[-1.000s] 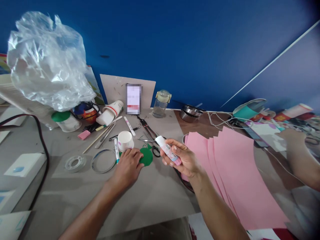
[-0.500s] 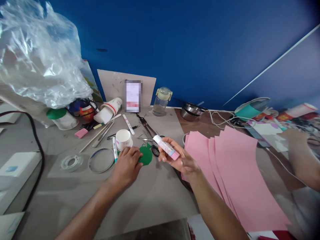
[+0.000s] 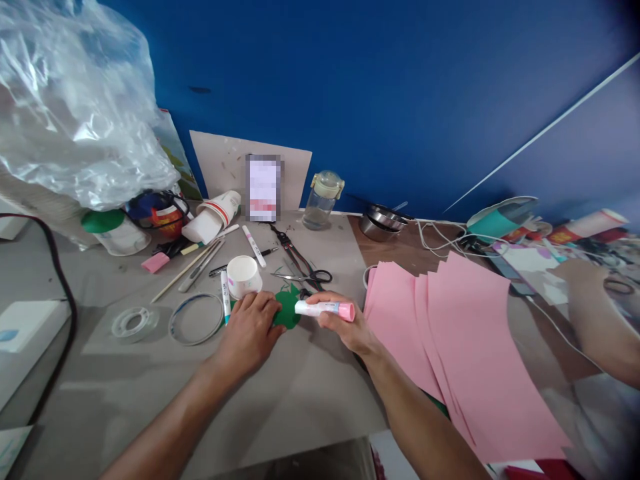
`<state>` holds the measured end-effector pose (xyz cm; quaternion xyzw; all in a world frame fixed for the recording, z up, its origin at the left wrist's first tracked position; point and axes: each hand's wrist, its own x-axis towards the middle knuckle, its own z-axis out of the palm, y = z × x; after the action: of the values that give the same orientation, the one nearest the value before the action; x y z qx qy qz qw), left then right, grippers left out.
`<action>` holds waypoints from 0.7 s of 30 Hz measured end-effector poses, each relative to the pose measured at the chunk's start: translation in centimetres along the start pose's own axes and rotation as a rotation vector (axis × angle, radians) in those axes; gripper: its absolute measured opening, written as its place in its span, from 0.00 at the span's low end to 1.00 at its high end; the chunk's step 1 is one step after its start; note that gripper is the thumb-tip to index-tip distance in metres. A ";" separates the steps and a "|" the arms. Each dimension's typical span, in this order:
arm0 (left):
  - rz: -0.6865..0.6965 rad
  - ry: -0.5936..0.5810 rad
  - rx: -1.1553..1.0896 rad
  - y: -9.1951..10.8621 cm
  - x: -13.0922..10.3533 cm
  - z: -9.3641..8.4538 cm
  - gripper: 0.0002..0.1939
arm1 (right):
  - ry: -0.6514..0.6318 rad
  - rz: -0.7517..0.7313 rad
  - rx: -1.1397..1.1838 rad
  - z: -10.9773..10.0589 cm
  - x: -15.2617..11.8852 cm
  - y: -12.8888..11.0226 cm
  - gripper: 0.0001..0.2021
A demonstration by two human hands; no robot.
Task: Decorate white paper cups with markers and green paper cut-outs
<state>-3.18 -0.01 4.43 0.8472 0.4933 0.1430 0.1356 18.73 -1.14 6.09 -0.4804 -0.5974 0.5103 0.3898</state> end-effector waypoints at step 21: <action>0.019 0.005 0.013 -0.1 -0.1 0.2 0.12 | 0.115 0.028 -0.268 2.6 0.1 0.3 0.09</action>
<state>-3.23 -0.03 4.20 0.8525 0.4862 0.1433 0.1277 16.26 -1.69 5.28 -0.5649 -0.6301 0.4030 0.3484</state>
